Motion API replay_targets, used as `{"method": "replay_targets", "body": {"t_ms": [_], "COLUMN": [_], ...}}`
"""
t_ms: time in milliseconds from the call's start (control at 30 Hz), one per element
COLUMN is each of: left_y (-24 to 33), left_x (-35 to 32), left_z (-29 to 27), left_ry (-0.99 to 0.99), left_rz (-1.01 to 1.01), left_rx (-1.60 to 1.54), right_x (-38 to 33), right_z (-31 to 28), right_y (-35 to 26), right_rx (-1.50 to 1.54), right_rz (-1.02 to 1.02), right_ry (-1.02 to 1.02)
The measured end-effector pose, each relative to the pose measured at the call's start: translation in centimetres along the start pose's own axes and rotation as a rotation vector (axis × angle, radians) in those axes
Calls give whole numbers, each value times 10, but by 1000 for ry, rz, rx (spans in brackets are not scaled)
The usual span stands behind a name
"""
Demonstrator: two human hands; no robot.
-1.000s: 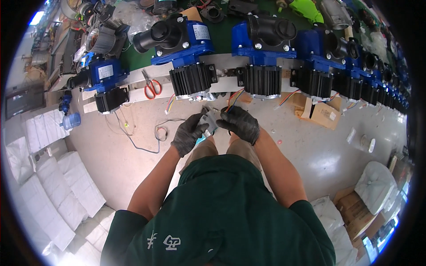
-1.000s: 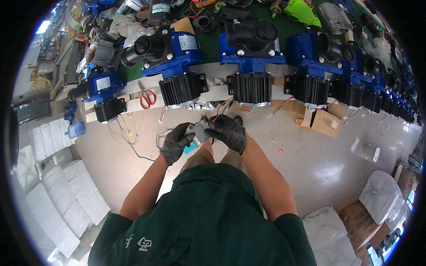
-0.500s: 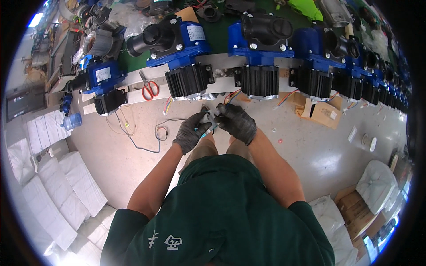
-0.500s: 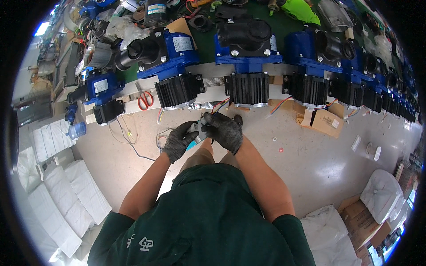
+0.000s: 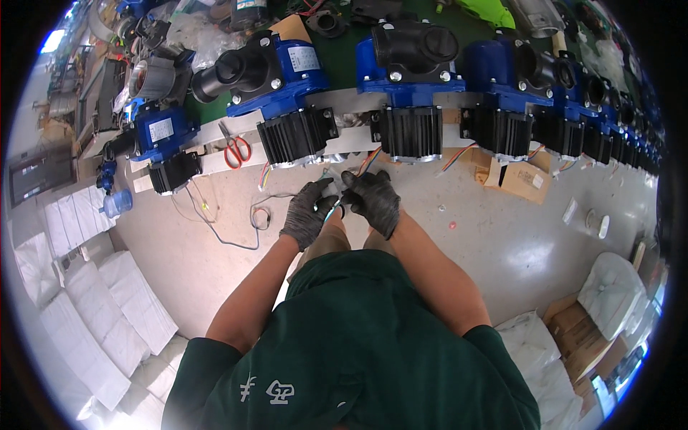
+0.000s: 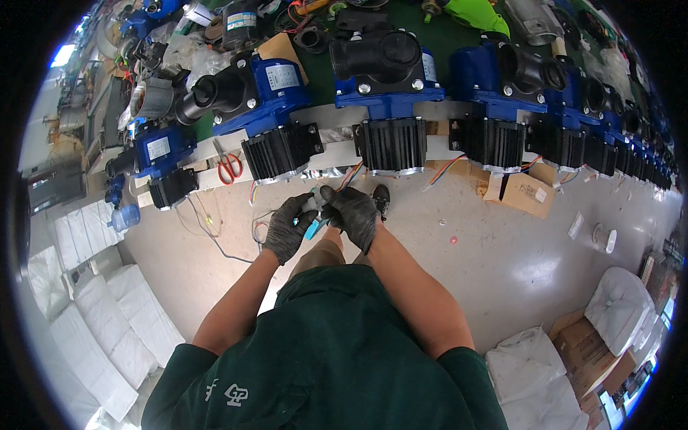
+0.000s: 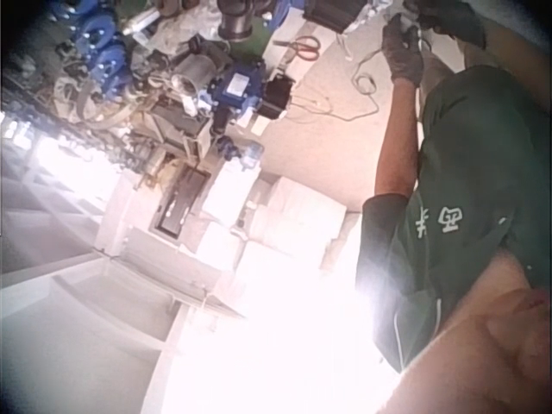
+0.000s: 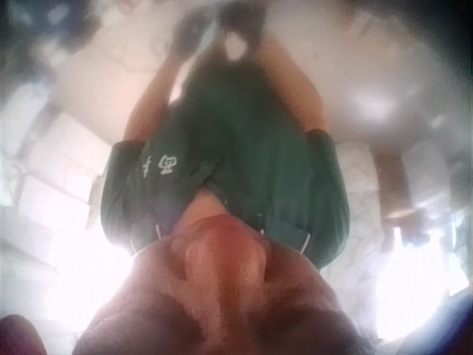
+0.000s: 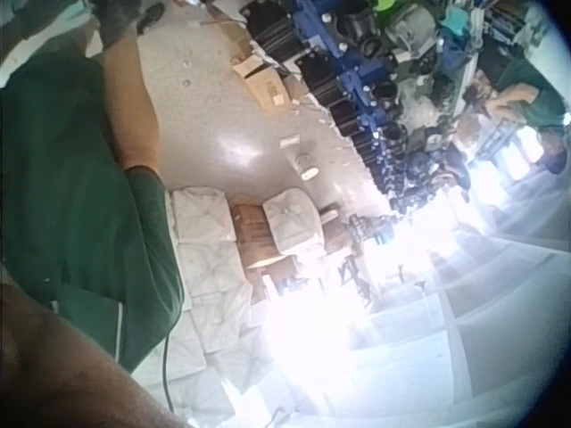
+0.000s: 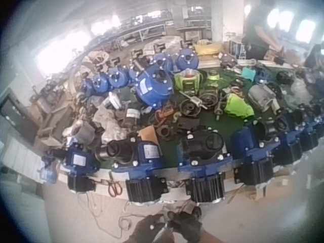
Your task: Connecting an electronic controller to a series of water pumps on an assembly line for testing or configuration.
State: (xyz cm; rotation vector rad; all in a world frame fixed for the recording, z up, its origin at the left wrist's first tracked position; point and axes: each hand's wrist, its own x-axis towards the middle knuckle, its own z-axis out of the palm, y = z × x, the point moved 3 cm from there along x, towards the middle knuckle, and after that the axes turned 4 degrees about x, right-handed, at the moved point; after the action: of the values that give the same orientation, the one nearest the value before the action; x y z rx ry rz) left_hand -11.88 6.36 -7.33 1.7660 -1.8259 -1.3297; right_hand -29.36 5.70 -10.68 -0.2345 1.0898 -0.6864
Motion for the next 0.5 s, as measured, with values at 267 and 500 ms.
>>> {"method": "replay_targets", "body": {"t_ms": [267,500], "left_y": [5,6], "left_x": [2,4], "left_z": [-4,0], "left_ry": [-58,26], "left_rz": [-11,82], "left_rx": [98,181], "right_x": [13,5], "right_z": [-3,2], "right_y": [10,0], "right_rx": [-184,-149], "right_rz": [-21,-11], "right_ry": [62,57]}}
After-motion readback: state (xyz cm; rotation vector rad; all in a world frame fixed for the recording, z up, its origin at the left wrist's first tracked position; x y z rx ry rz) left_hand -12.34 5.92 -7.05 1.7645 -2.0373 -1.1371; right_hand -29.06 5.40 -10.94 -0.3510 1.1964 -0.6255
